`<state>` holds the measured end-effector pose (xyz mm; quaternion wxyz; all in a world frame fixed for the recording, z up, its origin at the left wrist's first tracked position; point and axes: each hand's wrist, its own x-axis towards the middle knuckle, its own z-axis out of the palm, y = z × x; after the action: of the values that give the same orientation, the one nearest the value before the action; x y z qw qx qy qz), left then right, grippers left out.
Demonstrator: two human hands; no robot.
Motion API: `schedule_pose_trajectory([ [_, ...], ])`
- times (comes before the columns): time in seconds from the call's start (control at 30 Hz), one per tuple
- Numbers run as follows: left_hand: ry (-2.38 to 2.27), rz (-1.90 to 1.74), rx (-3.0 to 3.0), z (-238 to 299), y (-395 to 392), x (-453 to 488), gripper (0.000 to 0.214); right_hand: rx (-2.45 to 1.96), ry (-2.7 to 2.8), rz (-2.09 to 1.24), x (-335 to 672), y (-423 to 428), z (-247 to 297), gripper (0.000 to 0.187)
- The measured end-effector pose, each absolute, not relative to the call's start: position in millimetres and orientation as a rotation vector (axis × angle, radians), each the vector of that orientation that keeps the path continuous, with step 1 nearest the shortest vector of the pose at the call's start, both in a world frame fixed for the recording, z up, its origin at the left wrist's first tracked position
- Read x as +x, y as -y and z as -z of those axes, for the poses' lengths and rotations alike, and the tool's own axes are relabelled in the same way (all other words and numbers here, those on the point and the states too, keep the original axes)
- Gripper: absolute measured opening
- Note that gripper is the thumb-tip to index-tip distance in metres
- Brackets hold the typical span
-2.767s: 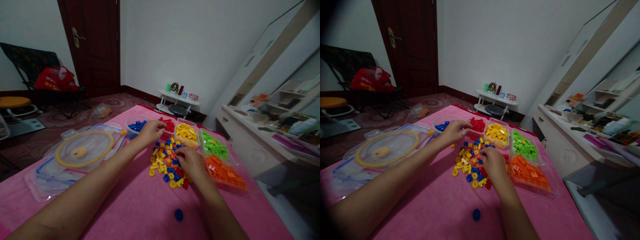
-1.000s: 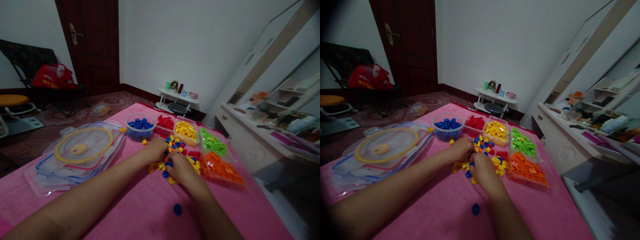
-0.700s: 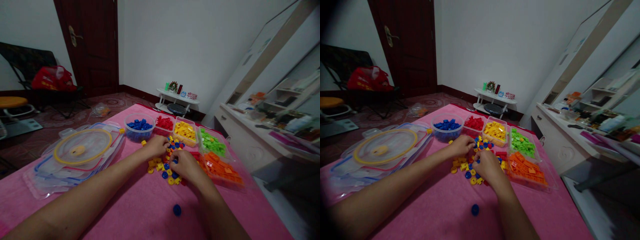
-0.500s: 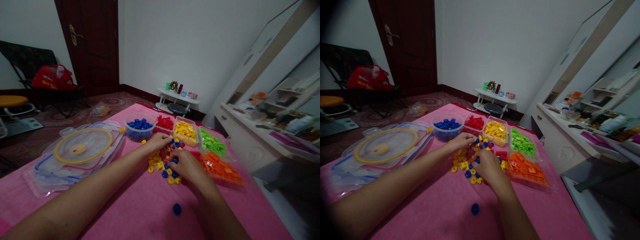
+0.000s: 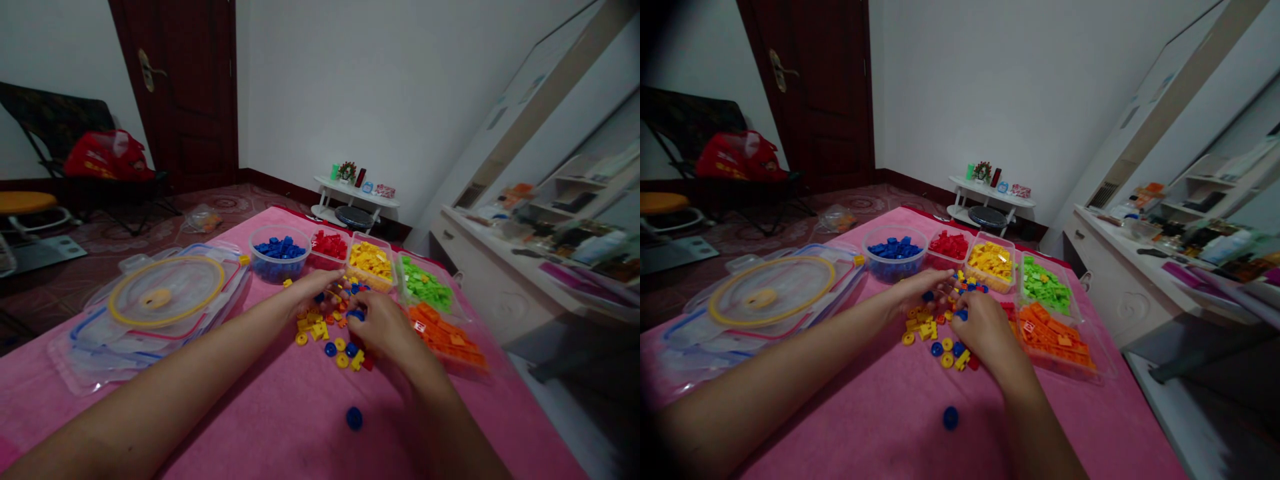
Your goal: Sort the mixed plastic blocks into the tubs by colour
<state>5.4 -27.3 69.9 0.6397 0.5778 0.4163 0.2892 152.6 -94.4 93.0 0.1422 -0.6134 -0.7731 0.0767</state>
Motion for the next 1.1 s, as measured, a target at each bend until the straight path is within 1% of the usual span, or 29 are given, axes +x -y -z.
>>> schedule_pose_trajectory([
  [0.13,-0.742,-0.458,0.987,-67.9,34.4,10.7,0.062,-1.575,2.101,-0.142,149.2,95.2,-105.5,0.014],
  [0.2,-0.651,-0.401,0.896,-66.2,35.8,13.3,0.062,-1.488,2.060,-0.126,146.4,95.4,-106.2,0.016],
  [0.23,-0.618,-0.400,0.865,-65.6,36.0,14.4,0.058,-1.454,2.041,-0.118,146.0,95.3,-105.9,0.017],
  [0.37,-0.634,-0.491,0.847,-71.5,34.7,15.2,0.031,-1.397,1.914,-0.044,152.0,94.6,-105.3,0.017],
  [0.43,-0.702,-0.607,0.932,-82.0,32.5,10.8,0.027,-1.375,1.873,-0.021,156.2,94.3,-105.7,0.016],
  [0.57,-0.947,-1.063,1.366,-107.7,18.7,-13.2,0.034,-1.363,1.869,-0.017,158.7,93.9,-104.7,0.013],
  [0.67,-1.349,-1.497,1.764,-113.9,0.5,-40.7,0.038,-1.369,1.906,-0.033,155.9,93.4,-102.2,0.012],
  [0.73,-1.591,-1.576,1.932,-107.9,-12.0,-57.4,0.038,-1.382,1.929,-0.058,153.8,92.8,-100.1,0.013],
  [0.77,-1.683,-1.524,1.997,-102.7,-17.4,-63.8,0.037,-1.390,1.936,-0.070,152.9,92.4,-99.0,0.013],
  [0.87,-1.863,-1.180,2.150,-86.2,-26.6,-72.0,0.032,-1.402,1.953,-0.090,151.9,90.8,-95.8,0.015],
  [0.93,-1.938,-1.063,2.221,-80.9,-26.4,-69.7,0.036,-1.398,1.959,-0.095,152.3,89.7,-94.0,0.015],
  [1.0,-1.974,-1.000,2.273,-82.2,-22.5,-64.7,0.038,-1.402,1.962,-0.101,153.2,88.8,-92.7,0.016],
  [1.1,-1.914,-0.775,2.337,-90.6,-15.1,-58.5,0.041,-1.420,1.963,-0.097,154.8,88.1,-91.8,0.016],
])
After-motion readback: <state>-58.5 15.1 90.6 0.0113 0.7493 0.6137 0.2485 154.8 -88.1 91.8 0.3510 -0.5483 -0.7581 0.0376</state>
